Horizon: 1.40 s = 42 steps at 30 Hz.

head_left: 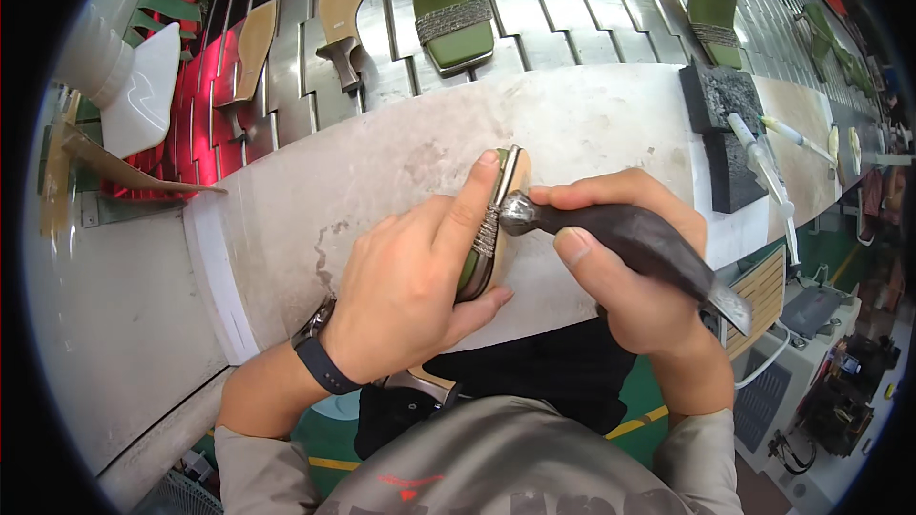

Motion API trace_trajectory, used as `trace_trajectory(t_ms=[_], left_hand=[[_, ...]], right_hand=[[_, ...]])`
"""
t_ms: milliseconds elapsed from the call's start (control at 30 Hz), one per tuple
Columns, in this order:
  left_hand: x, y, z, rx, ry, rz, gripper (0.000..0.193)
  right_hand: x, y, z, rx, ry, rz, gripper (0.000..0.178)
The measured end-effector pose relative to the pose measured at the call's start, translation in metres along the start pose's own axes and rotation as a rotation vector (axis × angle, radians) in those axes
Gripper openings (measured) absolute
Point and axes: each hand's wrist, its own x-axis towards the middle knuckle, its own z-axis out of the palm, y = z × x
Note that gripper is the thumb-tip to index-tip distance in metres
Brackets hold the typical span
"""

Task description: The person assembles high-heeled shoes by taking shoe bodies and soles from a conveyor belt, pressing each sole onto a shoe by hand, tapping the edges with a hammer, and applying adhesive using a syringe.

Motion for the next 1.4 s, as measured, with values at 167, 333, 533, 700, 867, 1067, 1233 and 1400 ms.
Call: trace_trajectory(t_ms=[167, 333, 533, 700, 867, 1067, 1233, 1400], left_hand=[[0.0, -0.001, -0.004, -0.004, -0.013, 0.008, 0.115], [-0.002, -0.003, -0.004, 0.013, -0.02, -0.004, 0.116], [-0.006, -0.006, -0.002, 0.001, 0.05, 0.053, 0.119], [-0.009, -0.009, -0.002, -0.004, 0.038, 0.065, 0.117], [-0.009, -0.014, -0.006, -0.015, 0.004, 0.05, 0.121], [-0.009, -0.014, -0.007, 0.001, -0.025, 0.058, 0.126], [-0.015, -0.027, -0.01, -0.05, -0.008, 0.168, 0.127], [-0.038, -0.05, -0.012, -0.434, 0.072, -0.023, 0.087]], right_hand=[[0.019, -0.001, -0.003, -0.191, -0.062, -0.104, 0.022], [0.051, 0.003, -0.006, -0.109, -0.003, -0.006, 0.019], [0.001, -0.009, 0.002, -0.169, -0.146, -0.068, 0.023], [-0.019, -0.002, 0.021, -0.266, -0.078, -0.293, 0.028], [-0.039, 0.005, 0.041, -0.281, 0.021, -0.349, 0.033], [-0.071, 0.006, 0.074, -0.532, 0.069, -0.492, 0.04], [-0.072, 0.005, 0.083, -0.523, 0.039, -0.521, 0.04], [-0.068, -0.006, 0.062, -0.468, 0.114, -0.57, 0.038]])
